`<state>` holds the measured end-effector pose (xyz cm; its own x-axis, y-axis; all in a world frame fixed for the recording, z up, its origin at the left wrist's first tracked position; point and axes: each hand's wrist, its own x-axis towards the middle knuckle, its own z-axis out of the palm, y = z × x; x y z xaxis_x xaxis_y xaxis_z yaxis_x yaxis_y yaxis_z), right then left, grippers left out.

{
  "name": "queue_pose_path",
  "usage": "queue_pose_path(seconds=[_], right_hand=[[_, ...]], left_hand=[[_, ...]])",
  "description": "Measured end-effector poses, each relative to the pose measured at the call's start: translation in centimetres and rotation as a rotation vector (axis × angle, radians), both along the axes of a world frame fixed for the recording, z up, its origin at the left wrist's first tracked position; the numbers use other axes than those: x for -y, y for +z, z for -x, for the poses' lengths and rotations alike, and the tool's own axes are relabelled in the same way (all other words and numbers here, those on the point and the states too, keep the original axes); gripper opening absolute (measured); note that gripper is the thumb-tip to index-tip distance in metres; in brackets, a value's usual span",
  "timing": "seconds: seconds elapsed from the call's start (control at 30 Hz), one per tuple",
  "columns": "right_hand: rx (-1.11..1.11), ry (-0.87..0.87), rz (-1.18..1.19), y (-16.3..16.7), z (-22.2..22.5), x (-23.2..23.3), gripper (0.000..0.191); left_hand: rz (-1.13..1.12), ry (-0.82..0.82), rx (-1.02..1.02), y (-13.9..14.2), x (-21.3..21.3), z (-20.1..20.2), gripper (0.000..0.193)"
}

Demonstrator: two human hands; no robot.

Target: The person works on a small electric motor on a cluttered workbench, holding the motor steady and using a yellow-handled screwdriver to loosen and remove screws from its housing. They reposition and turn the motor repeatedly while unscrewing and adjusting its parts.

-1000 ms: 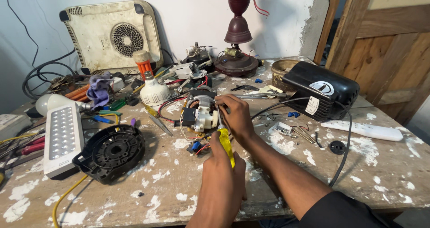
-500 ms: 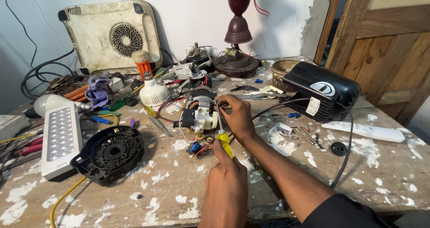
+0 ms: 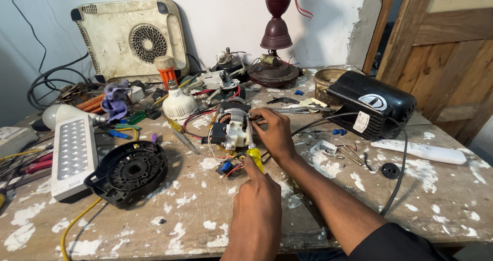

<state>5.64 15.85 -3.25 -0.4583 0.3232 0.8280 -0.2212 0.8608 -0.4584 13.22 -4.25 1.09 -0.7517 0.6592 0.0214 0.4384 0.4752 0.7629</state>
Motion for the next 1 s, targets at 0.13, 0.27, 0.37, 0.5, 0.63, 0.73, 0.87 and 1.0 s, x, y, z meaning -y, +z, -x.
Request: queue_pose_path(seconds=[0.13,0.27,0.37,0.5,0.63,0.73,0.87,1.0], right_hand=[[0.019,-0.011,-0.001,0.1,-0.2,0.0,0.024],[0.005,-0.045,-0.072,0.0,-0.1,-0.1,0.020],[0.005,-0.049,-0.089,-0.1,0.1,-0.4,0.019],[0.001,-0.049,-0.079,-0.4,0.3,-0.6,0.019],[-0.001,-0.032,-0.064,-0.5,0.2,-0.6,0.019],[-0.006,-0.038,-0.065,-0.5,0.2,-0.5,0.019],[-0.004,-0.048,-0.049,-0.4,0.2,-0.4,0.022],[-0.004,-0.041,-0.037,-0.4,0.2,-0.5,0.024]], left_hand=[[0.076,0.025,-0.031,0.6,-0.1,-0.4,0.053],[0.049,0.036,-0.022,1.0,0.0,-0.3,0.045],[0.041,0.043,-0.047,0.9,-0.1,0.0,0.046],[0.045,0.016,-0.124,0.5,-0.3,0.5,0.049],[0.040,0.025,-0.147,0.3,-0.5,0.7,0.048],[0.051,0.036,-0.107,0.4,-0.7,0.8,0.047],[0.061,0.018,-0.142,0.4,-0.4,0.9,0.050],[0.075,0.010,-0.186,0.2,-0.1,1.0,0.048]])
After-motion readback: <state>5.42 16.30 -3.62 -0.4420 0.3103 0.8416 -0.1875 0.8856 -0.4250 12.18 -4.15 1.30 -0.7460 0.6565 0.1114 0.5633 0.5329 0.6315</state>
